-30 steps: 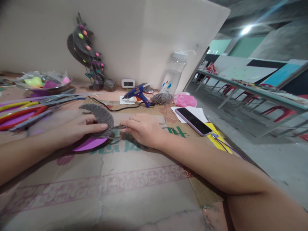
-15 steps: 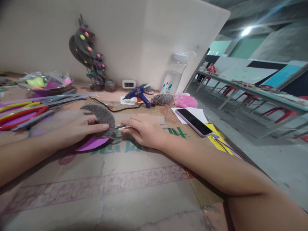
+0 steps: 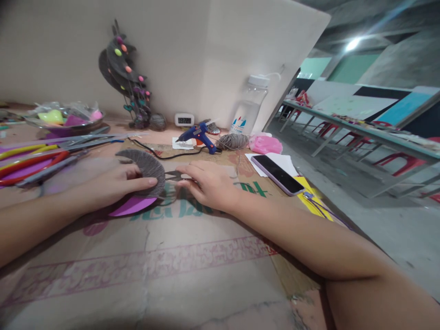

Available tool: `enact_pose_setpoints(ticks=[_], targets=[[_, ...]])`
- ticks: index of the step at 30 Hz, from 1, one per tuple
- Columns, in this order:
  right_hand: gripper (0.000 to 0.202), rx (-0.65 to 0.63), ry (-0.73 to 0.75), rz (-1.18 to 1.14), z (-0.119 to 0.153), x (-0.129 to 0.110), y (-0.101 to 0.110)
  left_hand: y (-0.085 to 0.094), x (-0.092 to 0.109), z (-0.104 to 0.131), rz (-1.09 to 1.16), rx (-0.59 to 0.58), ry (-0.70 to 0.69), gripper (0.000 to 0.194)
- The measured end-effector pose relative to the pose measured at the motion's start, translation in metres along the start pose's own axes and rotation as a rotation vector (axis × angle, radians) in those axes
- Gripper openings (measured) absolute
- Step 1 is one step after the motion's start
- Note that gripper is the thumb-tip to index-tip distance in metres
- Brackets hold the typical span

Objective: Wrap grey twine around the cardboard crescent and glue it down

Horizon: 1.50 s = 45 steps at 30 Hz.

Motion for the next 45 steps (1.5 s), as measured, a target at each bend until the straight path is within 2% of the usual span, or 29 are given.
enact_pose_setpoints(ticks=[6, 10, 16, 23, 29, 34, 37, 41, 45], targets=[[0.028, -0.013, 0.014, 0.014, 0.000, 0.001, -0.001, -0.002, -0.005, 0.000, -0.089, -0.007, -0.075, 0.025], [0.027, 0.007, 0.007, -0.001, 0.000, 0.002, -0.001, -0.003, -0.008, -0.001, -0.057, -0.018, -0.089, 0.022], [0.030, 0.053, -0.094, -0.038, 0.001, 0.003, -0.002, -0.003, -0.007, -0.001, -0.010, -0.025, -0.076, 0.019], [0.027, 0.050, -0.324, -0.182, -0.001, 0.011, -0.007, -0.001, 0.001, 0.005, -0.067, 0.058, 0.090, 0.037], [0.033, 0.068, -0.414, -0.253, -0.002, 0.016, -0.008, -0.002, 0.002, 0.006, -0.037, 0.084, 0.139, 0.038], [0.034, 0.008, -0.414, -0.239, -0.003, 0.014, -0.008, -0.002, 0.000, 0.005, -0.054, 0.079, 0.069, 0.040], [0.035, 0.030, -0.372, -0.230, -0.003, 0.016, -0.010, -0.002, -0.002, 0.004, -0.047, 0.033, 0.038, 0.041], [0.049, 0.066, -0.282, -0.220, -0.002, 0.025, -0.010, -0.002, -0.003, 0.003, -0.015, -0.013, -0.012, 0.037], [0.034, 0.156, -0.231, -0.218, -0.004, 0.023, -0.002, -0.002, -0.005, 0.002, 0.047, -0.020, 0.019, 0.034]])
Point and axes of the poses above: each hand's wrist, its own z-axis away from the middle knuckle, its own y-axis out of the back of the hand, x = y × z, the point moved 1 cm from there along -z, towards the middle knuckle, and after that the axes turned 11 degrees about -z, right-handed, at the moved point
